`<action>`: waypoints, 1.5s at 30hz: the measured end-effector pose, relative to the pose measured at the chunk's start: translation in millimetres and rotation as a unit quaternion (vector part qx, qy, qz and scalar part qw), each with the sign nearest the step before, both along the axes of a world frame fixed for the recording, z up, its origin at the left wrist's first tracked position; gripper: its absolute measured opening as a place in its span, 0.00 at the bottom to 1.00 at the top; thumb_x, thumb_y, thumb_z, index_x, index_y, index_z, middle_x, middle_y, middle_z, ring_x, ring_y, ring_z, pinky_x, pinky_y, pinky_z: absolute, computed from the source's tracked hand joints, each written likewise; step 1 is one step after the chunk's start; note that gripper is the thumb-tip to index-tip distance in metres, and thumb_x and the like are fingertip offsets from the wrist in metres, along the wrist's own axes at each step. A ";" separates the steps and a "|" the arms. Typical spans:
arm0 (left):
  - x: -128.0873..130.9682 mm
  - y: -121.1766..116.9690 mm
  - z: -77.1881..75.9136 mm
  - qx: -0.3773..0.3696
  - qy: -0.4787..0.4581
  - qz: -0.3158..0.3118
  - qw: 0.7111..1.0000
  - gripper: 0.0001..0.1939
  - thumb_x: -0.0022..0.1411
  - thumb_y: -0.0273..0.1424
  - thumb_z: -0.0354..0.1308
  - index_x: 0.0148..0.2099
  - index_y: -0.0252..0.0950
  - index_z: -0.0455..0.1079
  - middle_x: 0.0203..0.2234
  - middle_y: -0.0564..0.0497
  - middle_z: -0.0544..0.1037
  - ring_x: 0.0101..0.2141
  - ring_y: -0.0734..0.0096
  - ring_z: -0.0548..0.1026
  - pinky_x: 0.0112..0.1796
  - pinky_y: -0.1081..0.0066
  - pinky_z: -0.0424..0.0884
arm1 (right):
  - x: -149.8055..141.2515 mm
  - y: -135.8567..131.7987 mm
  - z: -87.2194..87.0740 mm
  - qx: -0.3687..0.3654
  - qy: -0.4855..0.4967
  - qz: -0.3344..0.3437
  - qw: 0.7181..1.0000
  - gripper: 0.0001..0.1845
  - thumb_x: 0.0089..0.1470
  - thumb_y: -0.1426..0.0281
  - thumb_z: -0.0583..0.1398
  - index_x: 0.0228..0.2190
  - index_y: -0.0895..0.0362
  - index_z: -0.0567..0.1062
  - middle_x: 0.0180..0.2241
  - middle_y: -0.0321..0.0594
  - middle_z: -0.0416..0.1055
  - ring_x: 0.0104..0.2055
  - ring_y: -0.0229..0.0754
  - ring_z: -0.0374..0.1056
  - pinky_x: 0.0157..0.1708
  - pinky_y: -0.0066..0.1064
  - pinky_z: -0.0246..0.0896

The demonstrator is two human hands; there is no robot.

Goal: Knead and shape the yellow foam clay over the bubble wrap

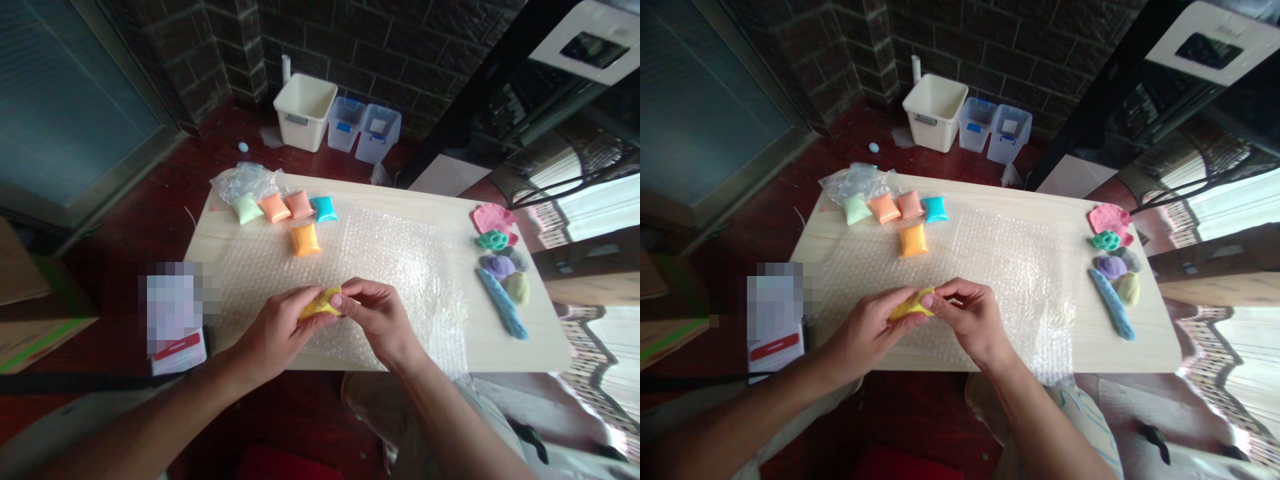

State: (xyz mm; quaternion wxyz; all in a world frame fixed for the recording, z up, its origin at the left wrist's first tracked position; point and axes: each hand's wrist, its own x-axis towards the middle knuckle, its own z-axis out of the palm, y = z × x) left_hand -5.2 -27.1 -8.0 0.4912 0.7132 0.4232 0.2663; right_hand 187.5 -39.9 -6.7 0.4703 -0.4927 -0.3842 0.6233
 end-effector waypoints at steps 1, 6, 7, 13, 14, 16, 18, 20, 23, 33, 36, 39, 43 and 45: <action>0.0 -0.5 -1.1 0.004 -0.001 -0.005 1.000 0.12 0.74 0.41 0.58 0.47 0.37 0.75 0.36 0.50 0.81 0.36 0.67 0.77 0.37 0.70 0.67 | -1.9 -0.4 -0.2 0.010 -0.018 -0.005 1.000 0.12 0.46 0.59 0.78 0.27 0.52 0.86 0.27 0.36 0.80 0.29 0.38 0.73 0.31 0.31 0.70; 2.5 -0.9 -4.5 -0.035 -0.012 0.005 0.999 0.11 0.74 0.40 0.59 0.42 0.37 0.72 0.33 0.52 0.78 0.34 0.68 0.76 0.36 0.70 0.67 | -5.2 -0.3 1.4 0.049 -0.071 -0.041 0.995 0.11 0.50 0.59 0.76 0.29 0.52 0.87 0.29 0.38 0.80 0.30 0.39 0.73 0.31 0.31 0.70; 2.8 -0.1 -4.8 -0.059 -0.025 0.018 0.998 0.13 0.74 0.42 0.58 0.41 0.37 0.70 0.30 0.53 0.76 0.31 0.70 0.74 0.33 0.71 0.66 | -3.5 0.3 2.5 0.044 -0.058 -0.040 0.997 0.11 0.51 0.59 0.75 0.32 0.52 0.87 0.30 0.38 0.80 0.30 0.39 0.73 0.31 0.31 0.71; 1.0 5.8 -8.3 -0.112 -0.104 0.073 0.986 0.16 0.74 0.45 0.57 0.41 0.37 0.69 0.27 0.56 0.73 0.28 0.74 0.72 0.30 0.73 0.67 | 6.5 0.8 8.2 0.002 -0.032 -0.019 0.999 0.14 0.50 0.60 0.76 0.37 0.54 0.88 0.26 0.39 0.81 0.26 0.37 0.73 0.28 0.30 0.72; 0.9 6.1 -9.0 -0.110 -0.110 0.070 0.985 0.16 0.74 0.45 0.58 0.41 0.37 0.69 0.28 0.55 0.73 0.29 0.73 0.73 0.31 0.73 0.68 | 6.2 0.4 8.4 0.000 -0.033 -0.016 0.999 0.14 0.49 0.60 0.77 0.35 0.55 0.88 0.26 0.40 0.82 0.25 0.37 0.73 0.27 0.30 0.72; 0.9 5.9 -9.9 -0.118 -0.123 0.062 0.983 0.16 0.73 0.45 0.59 0.41 0.36 0.69 0.30 0.54 0.74 0.30 0.72 0.74 0.31 0.72 0.69 | 5.0 -0.1 8.4 -0.001 -0.032 -0.016 0.999 0.13 0.48 0.60 0.77 0.33 0.54 0.88 0.26 0.40 0.83 0.24 0.37 0.74 0.27 0.29 0.73; 0.7 5.9 -10.0 -0.130 -0.132 0.056 0.981 0.16 0.73 0.45 0.59 0.42 0.36 0.70 0.31 0.54 0.74 0.30 0.73 0.74 0.31 0.72 0.70 | 4.9 0.3 8.2 0.003 -0.041 -0.007 0.999 0.12 0.50 0.60 0.76 0.33 0.54 0.88 0.25 0.41 0.83 0.24 0.37 0.74 0.27 0.29 0.74; -0.3 6.4 -9.5 -0.134 -0.130 0.056 0.981 0.16 0.72 0.45 0.59 0.42 0.36 0.71 0.31 0.54 0.74 0.29 0.73 0.73 0.30 0.72 0.70 | 7.0 0.8 7.8 0.011 -0.073 0.008 0.997 0.11 0.53 0.60 0.74 0.33 0.54 0.88 0.25 0.42 0.83 0.24 0.38 0.75 0.26 0.29 0.74; -2.6 7.7 -8.7 -0.129 -0.110 0.061 0.984 0.15 0.72 0.43 0.60 0.40 0.36 0.70 0.27 0.56 0.72 0.27 0.74 0.72 0.29 0.73 0.67 | 11.7 -0.7 6.1 0.026 -0.132 0.012 0.991 0.10 0.56 0.62 0.72 0.34 0.55 0.88 0.25 0.43 0.83 0.24 0.39 0.76 0.25 0.30 0.73; -2.1 8.4 -6.7 -0.140 -0.073 0.048 0.986 0.16 0.71 0.44 0.61 0.36 0.36 0.69 0.24 0.57 0.70 0.24 0.75 0.71 0.26 0.74 0.64 | 13.8 -6.8 14.1 0.226 -0.352 0.029 0.908 0.07 0.62 0.71 0.65 0.32 0.58 0.83 0.26 0.40 0.81 0.25 0.39 0.77 0.26 0.30 0.72; -4.4 11.4 -2.2 -0.160 -0.080 0.044 0.983 0.15 0.70 0.42 0.61 0.37 0.36 0.70 0.24 0.56 0.72 0.23 0.77 0.68 0.24 0.75 0.61 | 19.8 -3.6 17.7 0.266 -0.374 0.057 0.886 0.08 0.63 0.73 0.63 0.32 0.58 0.82 0.27 0.38 0.80 0.26 0.37 0.76 0.27 0.30 0.70; -6.6 15.0 2.3 -0.183 -0.099 0.044 0.977 0.14 0.69 0.41 0.62 0.39 0.35 0.71 0.26 0.55 0.73 0.22 0.78 0.66 0.22 0.76 0.59 | 23.6 -1.4 17.8 0.260 -0.371 0.087 0.887 0.08 0.63 0.73 0.63 0.31 0.57 0.81 0.26 0.38 0.79 0.27 0.37 0.75 0.28 0.30 0.69; -7.6 18.1 5.0 -0.192 -0.113 0.055 0.973 0.16 0.69 0.43 0.62 0.39 0.35 0.70 0.25 0.56 0.72 0.22 0.78 0.66 0.22 0.76 0.59 | 21.5 1.8 13.9 0.138 -0.254 0.075 0.954 0.08 0.62 0.66 0.66 0.32 0.57 0.81 0.26 0.40 0.79 0.27 0.39 0.75 0.27 0.30 0.70; -8.3 18.6 4.8 -0.186 -0.109 0.057 0.975 0.16 0.70 0.43 0.62 0.39 0.35 0.71 0.25 0.56 0.72 0.22 0.78 0.66 0.23 0.76 0.60 | 19.6 3.5 12.8 0.052 -0.145 0.057 0.986 0.12 0.61 0.61 0.68 0.38 0.57 0.82 0.28 0.41 0.81 0.28 0.41 0.77 0.27 0.31 0.73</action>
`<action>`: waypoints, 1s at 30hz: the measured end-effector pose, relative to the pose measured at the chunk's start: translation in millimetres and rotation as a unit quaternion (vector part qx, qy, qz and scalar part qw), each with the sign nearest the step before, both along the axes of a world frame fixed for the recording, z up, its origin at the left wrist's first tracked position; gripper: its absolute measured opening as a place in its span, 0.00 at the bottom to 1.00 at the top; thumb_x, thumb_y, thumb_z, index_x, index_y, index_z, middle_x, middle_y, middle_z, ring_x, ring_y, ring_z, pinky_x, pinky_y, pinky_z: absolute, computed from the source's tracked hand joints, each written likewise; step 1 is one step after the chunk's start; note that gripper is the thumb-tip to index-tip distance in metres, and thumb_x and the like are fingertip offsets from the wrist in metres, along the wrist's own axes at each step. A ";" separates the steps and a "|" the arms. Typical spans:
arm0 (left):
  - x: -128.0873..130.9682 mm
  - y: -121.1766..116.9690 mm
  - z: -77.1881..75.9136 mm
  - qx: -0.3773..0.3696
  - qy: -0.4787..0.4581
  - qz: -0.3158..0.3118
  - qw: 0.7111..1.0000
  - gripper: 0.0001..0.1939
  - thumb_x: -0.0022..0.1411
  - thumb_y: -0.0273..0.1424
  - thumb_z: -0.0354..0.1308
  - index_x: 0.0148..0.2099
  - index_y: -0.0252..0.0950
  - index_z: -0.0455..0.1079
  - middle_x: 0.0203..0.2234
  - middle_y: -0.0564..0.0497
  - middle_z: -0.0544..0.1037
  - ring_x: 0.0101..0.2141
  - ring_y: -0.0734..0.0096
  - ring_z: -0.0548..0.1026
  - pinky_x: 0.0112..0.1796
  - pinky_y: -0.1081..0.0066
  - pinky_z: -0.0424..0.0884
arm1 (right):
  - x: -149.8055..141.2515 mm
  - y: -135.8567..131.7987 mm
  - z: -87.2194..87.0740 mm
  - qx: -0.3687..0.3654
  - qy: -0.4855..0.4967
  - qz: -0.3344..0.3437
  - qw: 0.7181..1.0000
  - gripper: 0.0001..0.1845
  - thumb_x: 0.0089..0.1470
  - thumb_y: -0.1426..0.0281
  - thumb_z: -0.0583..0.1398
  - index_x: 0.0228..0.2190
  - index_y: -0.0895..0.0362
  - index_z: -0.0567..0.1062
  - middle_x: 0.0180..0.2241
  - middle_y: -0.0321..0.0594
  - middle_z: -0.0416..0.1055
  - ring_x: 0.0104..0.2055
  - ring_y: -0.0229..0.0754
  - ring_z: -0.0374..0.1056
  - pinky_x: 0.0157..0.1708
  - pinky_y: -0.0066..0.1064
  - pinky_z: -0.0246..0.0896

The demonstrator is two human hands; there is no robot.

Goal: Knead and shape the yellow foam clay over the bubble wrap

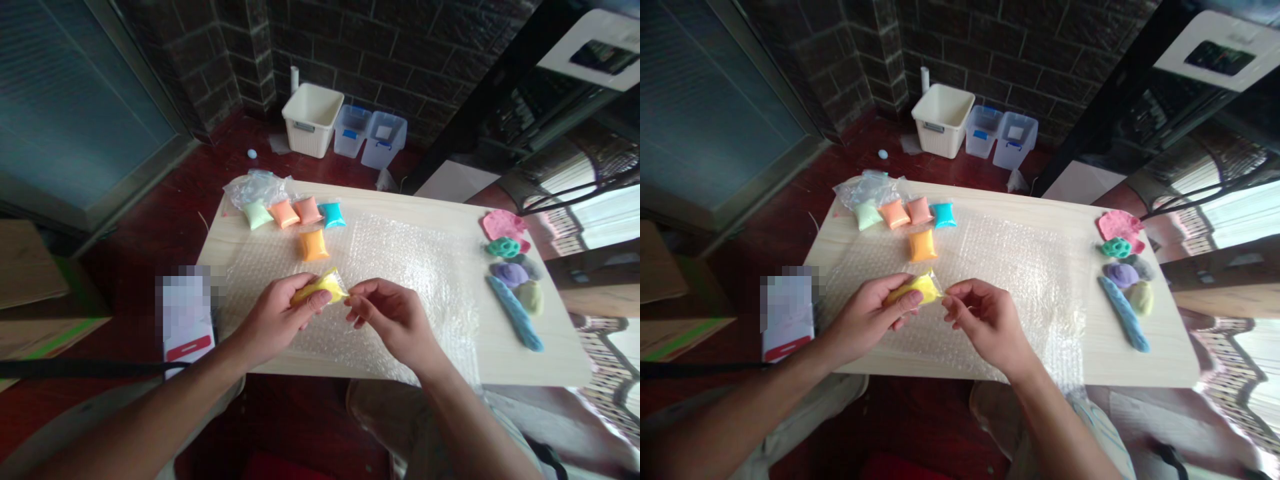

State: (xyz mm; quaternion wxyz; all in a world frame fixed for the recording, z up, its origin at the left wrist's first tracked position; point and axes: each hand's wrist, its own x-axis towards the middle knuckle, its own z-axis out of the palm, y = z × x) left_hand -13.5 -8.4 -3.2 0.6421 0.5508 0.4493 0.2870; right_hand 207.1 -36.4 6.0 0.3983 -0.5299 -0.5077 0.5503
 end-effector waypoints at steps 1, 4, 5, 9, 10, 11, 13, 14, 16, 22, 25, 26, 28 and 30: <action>-0.5 0.0 -0.4 0.004 0.003 0.000 1.000 0.15 0.70 0.43 0.61 0.39 0.35 0.71 0.25 0.56 0.72 0.22 0.77 0.66 0.23 0.76 0.60 | -0.7 0.6 -0.2 -0.032 0.045 -0.010 0.998 0.14 0.60 0.59 0.69 0.40 0.58 0.82 0.30 0.42 0.82 0.29 0.42 0.78 0.27 0.32 0.74; -1.5 -1.5 -2.3 0.021 0.017 -0.012 1.000 0.14 0.71 0.42 0.60 0.40 0.36 0.71 0.25 0.57 0.71 0.23 0.77 0.65 0.24 0.75 0.60 | -2.4 1.4 -0.6 -0.083 0.105 -0.021 0.991 0.17 0.58 0.56 0.70 0.39 0.58 0.85 0.31 0.44 0.83 0.29 0.42 0.79 0.28 0.32 0.76; -1.6 -2.4 -2.8 0.030 0.022 -0.017 0.999 0.14 0.72 0.42 0.59 0.40 0.36 0.71 0.25 0.57 0.71 0.23 0.77 0.65 0.25 0.75 0.60 | -3.1 1.4 -1.1 -0.092 0.109 -0.020 0.990 0.16 0.57 0.57 0.71 0.37 0.58 0.86 0.29 0.44 0.82 0.28 0.40 0.78 0.28 0.31 0.75; 0.8 -7.1 -3.3 0.081 0.060 -0.033 0.994 0.16 0.74 0.44 0.55 0.40 0.36 0.71 0.26 0.56 0.69 0.26 0.75 0.66 0.28 0.74 0.61 | -8.9 0.6 -6.0 -0.117 0.122 -0.029 0.985 0.15 0.50 0.58 0.76 0.29 0.57 0.86 0.23 0.40 0.80 0.24 0.36 0.72 0.26 0.28 0.71; 1.8 -8.2 -3.2 0.095 0.075 -0.037 0.992 0.17 0.75 0.45 0.54 0.40 0.36 0.71 0.25 0.56 0.69 0.27 0.74 0.67 0.28 0.73 0.61 | -11.0 0.3 -7.6 -0.116 0.127 -0.034 0.984 0.15 0.48 0.57 0.76 0.28 0.57 0.86 0.22 0.39 0.79 0.24 0.35 0.70 0.26 0.27 0.69; 3.0 -9.2 -3.1 0.106 0.088 -0.043 0.989 0.18 0.75 0.45 0.53 0.39 0.36 0.70 0.25 0.56 0.68 0.27 0.73 0.66 0.29 0.72 0.60 | -13.1 0.1 -9.2 -0.114 0.132 -0.039 0.984 0.16 0.48 0.57 0.77 0.27 0.56 0.86 0.22 0.38 0.78 0.23 0.35 0.69 0.26 0.27 0.68; 5.5 -10.8 -3.4 0.116 0.102 -0.055 0.986 0.20 0.76 0.46 0.52 0.38 0.36 0.69 0.25 0.56 0.68 0.27 0.73 0.66 0.30 0.71 0.60 | -16.9 -0.3 -11.8 -0.104 0.136 -0.044 0.984 0.16 0.47 0.56 0.77 0.27 0.56 0.85 0.22 0.37 0.77 0.24 0.34 0.67 0.25 0.27 0.65; 6.5 -11.4 -3.9 0.116 0.103 -0.059 0.986 0.21 0.76 0.47 0.51 0.37 0.36 0.68 0.25 0.56 0.68 0.27 0.72 0.67 0.30 0.71 0.60 | -18.2 -0.5 -12.8 -0.097 0.134 -0.043 0.985 0.17 0.47 0.56 0.76 0.27 0.56 0.85 0.22 0.36 0.76 0.24 0.34 0.66 0.26 0.27 0.63; 7.8 -12.2 -5.2 0.112 0.102 -0.062 0.987 0.21 0.76 0.47 0.50 0.37 0.36 0.68 0.26 0.55 0.69 0.28 0.72 0.67 0.31 0.71 0.61 | -19.3 -1.3 -13.8 -0.082 0.121 -0.035 0.989 0.17 0.49 0.55 0.75 0.27 0.56 0.84 0.23 0.35 0.75 0.25 0.35 0.64 0.26 0.28 0.60; 5.4 -7.6 -8.1 0.068 0.083 -0.030 0.994 0.19 0.71 0.47 0.59 0.37 0.36 0.70 0.25 0.57 0.65 0.27 0.73 0.64 0.27 0.73 0.58 | -13.8 -3.5 -14.7 -0.015 0.020 -0.044 0.999 0.20 0.56 0.52 0.70 0.30 0.58 0.80 0.23 0.34 0.70 0.25 0.35 0.58 0.25 0.31 0.54; 4.9 -3.0 -9.1 0.024 0.042 -0.004 0.999 0.18 0.68 0.47 0.62 0.42 0.35 0.73 0.27 0.56 0.70 0.27 0.74 0.66 0.26 0.74 0.60 | -13.2 -4.0 -16.1 0.009 -0.031 -0.071 0.997 0.21 0.61 0.51 0.66 0.31 0.57 0.76 0.24 0.33 0.66 0.24 0.36 0.56 0.24 0.31 0.50; 5.2 -2.0 -9.8 0.006 0.028 0.007 1.000 0.19 0.68 0.48 0.62 0.43 0.35 0.73 0.28 0.55 0.71 0.26 0.74 0.67 0.26 0.74 0.61 | -14.3 -4.6 -16.6 0.013 -0.047 -0.070 0.996 0.21 0.63 0.52 0.64 0.32 0.57 0.75 0.24 0.33 0.64 0.24 0.36 0.55 0.23 0.32 0.49; 6.4 -1.5 -11.4 -0.025 0.008 0.029 0.999 0.22 0.67 0.49 0.63 0.47 0.34 0.73 0.27 0.55 0.72 0.25 0.74 0.68 0.27 0.74 0.63 | -18.5 -6.4 -17.8 0.027 -0.079 -0.047 0.995 0.18 0.68 0.54 0.60 0.32 0.56 0.72 0.24 0.33 0.63 0.24 0.36 0.55 0.23 0.32 0.48; 7.8 -2.8 -12.7 -0.038 -0.001 0.040 0.998 0.24 0.67 0.49 0.63 0.50 0.33 0.73 0.26 0.55 0.73 0.25 0.74 0.69 0.27 0.74 0.65 | -23.7 -8.7 -19.2 0.053 -0.106 -0.020 0.993 0.16 0.70 0.58 0.56 0.32 0.54 0.68 0.25 0.33 0.63 0.25 0.37 0.56 0.25 0.33 0.50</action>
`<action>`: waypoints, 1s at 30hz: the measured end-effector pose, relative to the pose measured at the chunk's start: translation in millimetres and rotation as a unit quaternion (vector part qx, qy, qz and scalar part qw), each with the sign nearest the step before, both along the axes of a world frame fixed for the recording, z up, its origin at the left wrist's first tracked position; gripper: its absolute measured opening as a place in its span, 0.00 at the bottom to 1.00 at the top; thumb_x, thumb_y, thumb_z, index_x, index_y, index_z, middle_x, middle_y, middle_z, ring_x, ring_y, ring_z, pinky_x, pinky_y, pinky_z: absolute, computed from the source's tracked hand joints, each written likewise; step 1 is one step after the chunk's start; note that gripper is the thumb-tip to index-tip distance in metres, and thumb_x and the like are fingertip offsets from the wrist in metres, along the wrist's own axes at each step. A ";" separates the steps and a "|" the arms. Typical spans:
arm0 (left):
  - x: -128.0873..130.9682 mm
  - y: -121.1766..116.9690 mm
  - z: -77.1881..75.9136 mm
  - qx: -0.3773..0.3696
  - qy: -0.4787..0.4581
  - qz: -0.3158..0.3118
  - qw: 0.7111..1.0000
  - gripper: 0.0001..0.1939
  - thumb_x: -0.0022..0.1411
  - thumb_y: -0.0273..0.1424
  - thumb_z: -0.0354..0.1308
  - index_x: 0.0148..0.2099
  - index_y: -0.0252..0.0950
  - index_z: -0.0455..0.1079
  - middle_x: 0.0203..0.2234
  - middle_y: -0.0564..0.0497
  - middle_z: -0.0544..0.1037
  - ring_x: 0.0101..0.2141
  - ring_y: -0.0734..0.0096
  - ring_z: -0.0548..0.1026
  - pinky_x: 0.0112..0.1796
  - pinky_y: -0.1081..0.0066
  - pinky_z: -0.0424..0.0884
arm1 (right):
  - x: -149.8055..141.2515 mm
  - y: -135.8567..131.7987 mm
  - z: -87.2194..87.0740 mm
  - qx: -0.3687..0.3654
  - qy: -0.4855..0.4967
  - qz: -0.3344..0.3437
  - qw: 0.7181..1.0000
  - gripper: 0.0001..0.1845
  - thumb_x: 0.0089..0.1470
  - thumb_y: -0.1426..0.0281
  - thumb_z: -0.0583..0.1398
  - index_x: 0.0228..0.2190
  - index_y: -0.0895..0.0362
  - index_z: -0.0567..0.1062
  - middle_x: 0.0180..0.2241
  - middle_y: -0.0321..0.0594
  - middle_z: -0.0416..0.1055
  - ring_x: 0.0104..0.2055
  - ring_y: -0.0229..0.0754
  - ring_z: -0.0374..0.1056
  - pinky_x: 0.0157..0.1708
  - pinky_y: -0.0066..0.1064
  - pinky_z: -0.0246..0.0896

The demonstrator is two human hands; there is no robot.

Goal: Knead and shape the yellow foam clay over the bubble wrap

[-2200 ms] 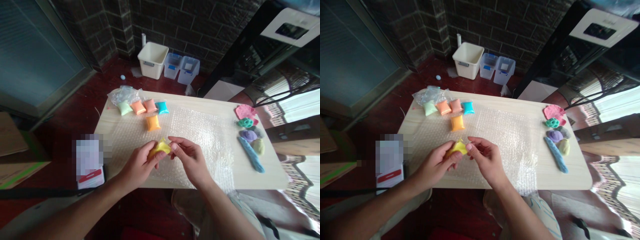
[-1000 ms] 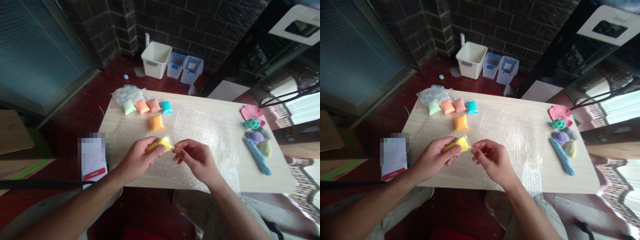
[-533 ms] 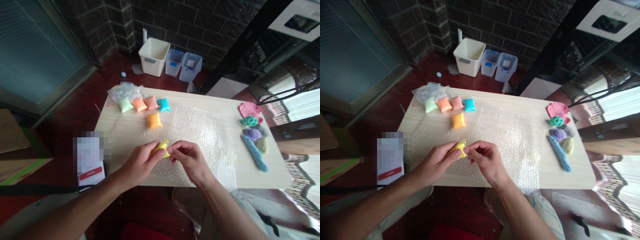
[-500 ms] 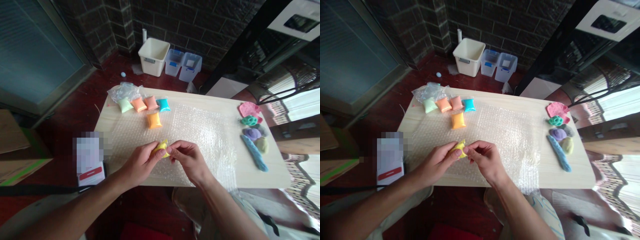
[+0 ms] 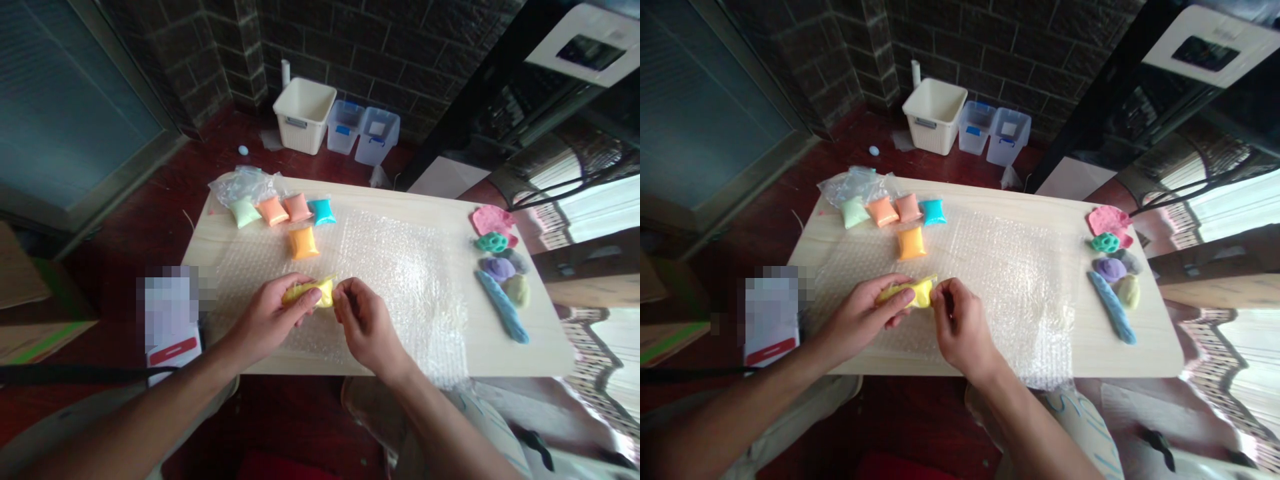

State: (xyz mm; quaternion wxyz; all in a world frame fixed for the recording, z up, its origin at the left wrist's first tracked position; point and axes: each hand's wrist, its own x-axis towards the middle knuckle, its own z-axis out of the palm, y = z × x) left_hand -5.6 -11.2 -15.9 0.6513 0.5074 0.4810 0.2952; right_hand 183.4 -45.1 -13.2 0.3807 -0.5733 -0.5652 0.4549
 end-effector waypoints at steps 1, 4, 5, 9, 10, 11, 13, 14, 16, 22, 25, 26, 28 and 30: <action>0.7 -1.0 -0.3 -0.001 -0.002 0.001 1.000 0.24 0.67 0.49 0.63 0.51 0.32 0.72 0.25 0.55 0.73 0.25 0.74 0.69 0.27 0.74 0.65 | -2.3 -0.9 -0.8 0.008 -0.007 0.007 1.000 0.16 0.70 0.59 0.56 0.32 0.53 0.66 0.26 0.34 0.64 0.25 0.37 0.57 0.25 0.33 0.51; 2.2 -3.5 0.4 -0.019 -0.021 -0.006 1.000 0.25 0.66 0.49 0.64 0.51 0.32 0.72 0.25 0.55 0.74 0.25 0.74 0.70 0.26 0.75 0.65 | -5.1 -1.3 -2.9 -0.054 0.066 0.008 0.996 0.16 0.71 0.59 0.53 0.31 0.52 0.63 0.25 0.32 0.62 0.25 0.37 0.58 0.26 0.32 0.53; 2.4 -3.9 1.1 -0.032 -0.032 -0.006 0.999 0.25 0.65 0.49 0.65 0.51 0.32 0.72 0.25 0.55 0.74 0.24 0.74 0.71 0.25 0.75 0.65 | -4.4 -0.5 -3.0 -0.097 0.120 0.010 0.988 0.17 0.71 0.58 0.52 0.30 0.52 0.62 0.24 0.31 0.60 0.24 0.37 0.58 0.24 0.31 0.52; 1.7 -2.9 3.4 -0.061 -0.064 -0.018 0.996 0.25 0.65 0.50 0.65 0.48 0.32 0.72 0.24 0.55 0.74 0.22 0.75 0.70 0.23 0.76 0.63 | 2.2 4.6 0.4 -0.161 0.221 0.046 0.961 0.23 0.69 0.50 0.55 0.28 0.53 0.65 0.23 0.29 0.56 0.22 0.36 0.57 0.22 0.29 0.48; 1.1 -2.4 3.5 -0.063 -0.065 -0.023 0.996 0.25 0.65 0.50 0.65 0.48 0.32 0.72 0.24 0.55 0.74 0.22 0.76 0.70 0.23 0.76 0.63 | 3.6 5.7 1.8 -0.147 0.208 0.052 0.966 0.25 0.68 0.49 0.56 0.27 0.54 0.67 0.22 0.30 0.58 0.23 0.35 0.56 0.23 0.30 0.49; 0.6 -2.0 3.4 -0.067 -0.066 -0.026 0.995 0.25 0.65 0.50 0.65 0.48 0.33 0.72 0.24 0.55 0.74 0.21 0.76 0.69 0.23 0.76 0.63 | 4.7 6.6 3.2 -0.132 0.192 0.054 0.971 0.26 0.68 0.49 0.57 0.26 0.55 0.67 0.21 0.30 0.59 0.23 0.35 0.56 0.23 0.30 0.49; -0.3 -1.1 3.0 -0.077 -0.067 -0.024 0.994 0.25 0.64 0.50 0.66 0.48 0.33 0.72 0.25 0.54 0.75 0.22 0.76 0.70 0.24 0.76 0.63 | 5.6 7.1 5.4 -0.112 0.172 0.046 0.978 0.28 0.68 0.50 0.59 0.22 0.55 0.67 0.20 0.31 0.60 0.22 0.35 0.55 0.24 0.30 0.50; -0.5 -0.8 2.7 -0.080 -0.070 -0.025 0.994 0.24 0.64 0.50 0.65 0.47 0.33 0.72 0.25 0.53 0.76 0.22 0.76 0.71 0.24 0.76 0.64 | 5.5 6.8 6.1 -0.105 0.167 0.038 0.980 0.28 0.67 0.51 0.59 0.21 0.54 0.66 0.19 0.31 0.60 0.22 0.36 0.55 0.24 0.31 0.50; -0.5 -0.5 1.8 -0.084 -0.085 -0.027 0.992 0.24 0.66 0.50 0.64 0.45 0.32 0.73 0.27 0.51 0.77 0.23 0.75 0.72 0.24 0.75 0.65 | 4.7 5.0 6.4 -0.080 0.153 0.017 0.985 0.29 0.67 0.51 0.60 0.20 0.54 0.66 0.19 0.32 0.61 0.22 0.36 0.57 0.24 0.31 0.52; -0.5 -2.5 -3.9 -0.085 -0.140 0.043 0.986 0.23 0.69 0.48 0.61 0.48 0.32 0.75 0.32 0.48 0.76 0.26 0.70 0.73 0.24 0.71 0.68 | 4.7 0.3 -1.4 -0.009 0.085 -0.021 0.996 0.28 0.69 0.51 0.58 0.21 0.54 0.66 0.21 0.34 0.63 0.25 0.38 0.60 0.26 0.32 0.54; -1.8 -4.4 -2.9 -0.049 -0.109 0.023 0.993 0.22 0.71 0.47 0.59 0.49 0.32 0.76 0.32 0.48 0.76 0.28 0.70 0.72 0.27 0.71 0.68 | 7.2 4.1 -3.5 -0.089 0.186 -0.027 0.978 0.29 0.67 0.47 0.58 0.23 0.54 0.67 0.20 0.32 0.61 0.22 0.37 0.58 0.22 0.30 0.54; -2.2 -4.8 -1.8 -0.038 -0.099 0.015 0.994 0.22 0.72 0.48 0.58 0.50 0.32 0.76 0.32 0.49 0.76 0.29 0.71 0.72 0.28 0.71 0.68 | 7.6 5.7 -3.0 -0.107 0.201 -0.028 0.973 0.29 0.66 0.46 0.59 0.23 0.53 0.67 0.20 0.31 0.60 0.21 0.36 0.57 0.21 0.29 0.54; -3.1 -5.2 0.3 -0.024 -0.086 0.004 0.996 0.23 0.73 0.49 0.57 0.51 0.33 0.76 0.33 0.49 0.76 0.29 0.71 0.71 0.29 0.71 0.68 | 7.1 8.1 -0.4 -0.113 0.198 -0.020 0.973 0.29 0.64 0.46 0.61 0.23 0.54 0.67 0.19 0.30 0.60 0.20 0.36 0.57 0.20 0.28 0.54; -3.4 -5.0 1.7 -0.014 -0.079 0.001 0.997 0.24 0.73 0.49 0.55 0.52 0.33 0.76 0.32 0.50 0.75 0.28 0.71 0.71 0.30 0.70 0.68 | 5.4 9.1 2.6 -0.094 0.183 -0.016 0.979 0.29 0.62 0.47 0.64 0.21 0.54 0.67 0.18 0.31 0.61 0.21 0.36 0.58 0.21 0.29 0.55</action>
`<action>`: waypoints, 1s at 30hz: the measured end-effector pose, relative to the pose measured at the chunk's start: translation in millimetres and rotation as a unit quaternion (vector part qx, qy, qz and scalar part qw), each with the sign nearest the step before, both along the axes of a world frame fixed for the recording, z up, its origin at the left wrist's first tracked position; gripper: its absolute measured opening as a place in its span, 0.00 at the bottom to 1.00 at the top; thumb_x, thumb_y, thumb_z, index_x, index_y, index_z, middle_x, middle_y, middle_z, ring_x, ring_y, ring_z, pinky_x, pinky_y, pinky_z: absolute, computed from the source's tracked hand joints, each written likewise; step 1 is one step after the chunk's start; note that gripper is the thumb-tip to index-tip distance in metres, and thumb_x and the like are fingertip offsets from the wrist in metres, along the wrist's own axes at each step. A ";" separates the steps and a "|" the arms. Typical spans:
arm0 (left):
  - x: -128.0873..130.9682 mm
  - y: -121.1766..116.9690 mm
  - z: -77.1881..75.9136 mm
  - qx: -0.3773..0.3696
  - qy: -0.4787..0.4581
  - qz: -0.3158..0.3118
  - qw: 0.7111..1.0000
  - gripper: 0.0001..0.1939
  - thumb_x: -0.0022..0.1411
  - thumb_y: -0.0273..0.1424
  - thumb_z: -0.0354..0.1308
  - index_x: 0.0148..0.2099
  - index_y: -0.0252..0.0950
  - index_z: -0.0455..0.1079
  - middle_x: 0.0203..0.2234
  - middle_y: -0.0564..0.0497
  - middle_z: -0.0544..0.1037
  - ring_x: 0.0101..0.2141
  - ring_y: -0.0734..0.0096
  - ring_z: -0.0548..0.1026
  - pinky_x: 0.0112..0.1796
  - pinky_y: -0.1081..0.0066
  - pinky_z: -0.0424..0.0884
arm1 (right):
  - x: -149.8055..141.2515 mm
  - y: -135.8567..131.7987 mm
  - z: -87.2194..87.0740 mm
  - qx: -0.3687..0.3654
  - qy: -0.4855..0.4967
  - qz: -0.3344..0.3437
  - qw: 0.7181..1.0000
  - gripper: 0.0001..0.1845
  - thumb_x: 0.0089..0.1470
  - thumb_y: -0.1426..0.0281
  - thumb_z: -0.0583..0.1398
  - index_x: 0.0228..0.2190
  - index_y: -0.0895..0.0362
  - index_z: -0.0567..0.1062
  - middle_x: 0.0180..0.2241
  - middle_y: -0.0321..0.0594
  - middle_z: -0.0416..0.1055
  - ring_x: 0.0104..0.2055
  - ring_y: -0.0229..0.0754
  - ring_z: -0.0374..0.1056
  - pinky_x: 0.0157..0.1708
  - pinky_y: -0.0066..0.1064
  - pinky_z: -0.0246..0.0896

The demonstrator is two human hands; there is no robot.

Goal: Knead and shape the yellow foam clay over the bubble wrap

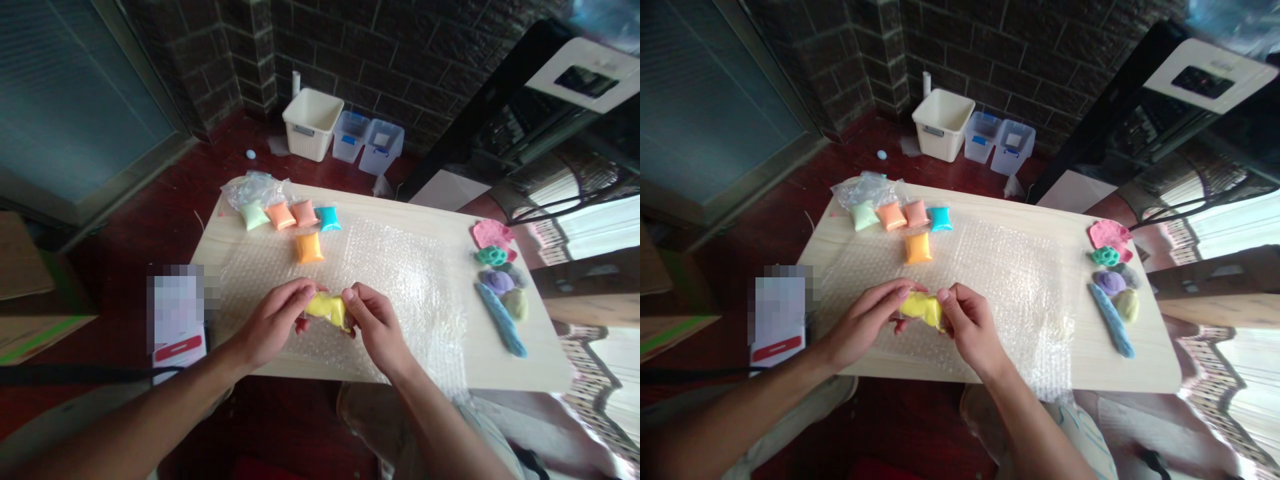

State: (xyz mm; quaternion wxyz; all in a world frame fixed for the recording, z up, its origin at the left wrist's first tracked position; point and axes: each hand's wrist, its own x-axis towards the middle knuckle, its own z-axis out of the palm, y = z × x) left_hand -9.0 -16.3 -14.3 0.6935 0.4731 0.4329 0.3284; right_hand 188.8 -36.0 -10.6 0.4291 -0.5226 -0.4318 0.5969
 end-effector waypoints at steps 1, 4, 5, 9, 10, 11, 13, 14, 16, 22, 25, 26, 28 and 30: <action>0.1 0.1 0.4 0.003 0.002 0.000 1.000 0.24 0.73 0.49 0.55 0.52 0.33 0.76 0.31 0.50 0.75 0.28 0.71 0.71 0.30 0.70 0.68 | -0.9 0.0 1.2 0.012 -0.006 -0.005 1.000 0.28 0.62 0.48 0.64 0.21 0.54 0.67 0.18 0.31 0.62 0.21 0.36 0.58 0.22 0.29 0.55; 2.2 -0.1 0.7 -0.004 -0.008 0.004 1.000 0.24 0.73 0.49 0.55 0.52 0.32 0.75 0.29 0.50 0.75 0.27 0.70 0.71 0.30 0.70 0.67 | -2.1 -1.5 2.1 0.056 -0.039 -0.043 0.997 0.28 0.65 0.50 0.63 0.21 0.54 0.67 0.19 0.32 0.62 0.21 0.36 0.58 0.23 0.30 0.54; 3.4 -0.6 0.7 -0.008 -0.015 0.007 1.000 0.24 0.73 0.49 0.55 0.51 0.32 0.75 0.29 0.50 0.76 0.27 0.70 0.70 0.29 0.70 0.67 | -2.0 -2.5 1.7 0.074 -0.063 -0.058 0.994 0.27 0.66 0.51 0.62 0.21 0.54 0.67 0.19 0.32 0.62 0.22 0.36 0.58 0.23 0.30 0.54; 8.2 -4.0 0.6 -0.013 -0.039 0.007 0.999 0.23 0.72 0.49 0.56 0.50 0.33 0.72 0.33 0.47 0.79 0.27 0.71 0.70 0.28 0.70 0.66 | -1.1 -7.6 -1.8 0.140 -0.212 -0.124 0.959 0.25 0.69 0.54 0.59 0.23 0.54 0.70 0.21 0.35 0.65 0.24 0.38 0.61 0.25 0.33 0.55; 8.8 -4.9 0.4 -0.013 -0.041 0.004 0.999 0.22 0.72 0.49 0.56 0.48 0.33 0.71 0.33 0.47 0.79 0.27 0.71 0.70 0.29 0.70 0.67 | -1.1 -8.4 -2.8 0.144 -0.233 -0.131 0.953 0.24 0.69 0.54 0.59 0.24 0.54 0.71 0.22 0.35 0.66 0.24 0.38 0.62 0.25 0.33 0.56; 8.8 -5.5 0.1 -0.013 -0.041 0.002 0.999 0.21 0.73 0.49 0.55 0.47 0.34 0.71 0.33 0.48 0.78 0.27 0.72 0.70 0.29 0.70 0.66 | -1.2 -8.5 -3.8 0.138 -0.232 -0.129 0.954 0.24 0.70 0.54 0.59 0.25 0.54 0.72 0.22 0.36 0.67 0.24 0.38 0.63 0.25 0.32 0.56; 7.6 -5.8 -0.7 -0.014 -0.039 0.004 0.999 0.20 0.73 0.49 0.55 0.44 0.35 0.70 0.32 0.50 0.77 0.28 0.72 0.71 0.29 0.71 0.66 | -1.6 -7.1 -5.8 0.097 -0.168 -0.104 0.975 0.24 0.69 0.52 0.59 0.25 0.54 0.71 0.21 0.35 0.67 0.22 0.38 0.64 0.23 0.31 0.58; 6.5 -5.3 -1.3 -0.017 -0.039 0.010 0.999 0.20 0.73 0.49 0.55 0.44 0.35 0.70 0.31 0.50 0.76 0.28 0.72 0.71 0.29 0.71 0.66 | -1.9 -5.7 -6.6 0.066 -0.119 -0.089 0.987 0.25 0.68 0.51 0.60 0.25 0.54 0.70 0.20 0.34 0.67 0.21 0.38 0.65 0.22 0.31 0.58; 3.9 -3.4 -2.6 -0.027 -0.054 0.031 0.998 0.19 0.72 0.48 0.57 0.43 0.36 0.70 0.31 0.51 0.75 0.28 0.71 0.72 0.29 0.71 0.67 | -2.2 -2.4 -7.6 0.004 -0.020 -0.062 0.998 0.25 0.66 0.49 0.61 0.27 0.54 0.69 0.21 0.33 0.67 0.20 0.38 0.67 0.20 0.30 0.60; 2.5 3.1 -7.1 -0.056 -0.145 0.073 0.985 0.15 0.72 0.43 0.59 0.42 0.35 0.71 0.32 0.51 0.75 0.28 0.71 0.72 0.28 0.70 0.67 | -0.7 -0.1 -4.9 -0.020 0.008 0.013 1.000 0.26 0.64 0.44 0.60 0.35 0.55 0.74 0.29 0.38 0.73 0.27 0.40 0.72 0.23 0.29 0.64; 5.0 4.2 -6.4 -0.069 -0.170 0.097 0.978 0.14 0.71 0.41 0.61 0.39 0.35 0.71 0.31 0.51 0.75 0.27 0.72 0.72 0.27 0.71 0.67 | 0.3 -3.1 -6.1 0.014 -0.038 0.053 0.998 0.26 0.67 0.46 0.59 0.32 0.56 0.75 0.23 0.36 0.71 0.24 0.38 0.68 0.24 0.29 0.61; 5.9 4.3 -5.6 -0.073 -0.175 0.107 0.976 0.15 0.70 0.41 0.61 0.38 0.34 0.71 0.30 0.51 0.75 0.26 0.72 0.71 0.26 0.71 0.67 | 0.3 -4.2 -7.0 0.027 -0.051 0.057 0.997 0.27 0.68 0.47 0.58 0.29 0.56 0.75 0.22 0.36 0.70 0.23 0.37 0.66 0.24 0.29 0.60; 7.5 3.8 -4.3 -0.076 -0.182 0.119 0.973 0.15 0.69 0.41 0.62 0.37 0.34 0.71 0.30 0.51 0.75 0.25 0.72 0.71 0.25 0.71 0.67 | -0.4 -6.0 -8.5 0.048 -0.065 0.053 0.995 0.29 0.69 0.49 0.58 0.24 0.57 0.74 0.20 0.35 0.69 0.22 0.36 0.64 0.24 0.29 0.58; 9.0 2.3 -3.8 -0.083 -0.181 0.120 0.973 0.15 0.68 0.42 0.63 0.37 0.34 0.72 0.30 0.50 0.76 0.25 0.72 0.71 0.24 0.71 0.67 | -2.3 -6.9 -8.6 0.051 -0.042 0.041 0.997 0.30 0.69 0.50 0.59 0.22 0.57 0.73 0.19 0.35 0.69 0.21 0.35 0.62 0.24 0.29 0.57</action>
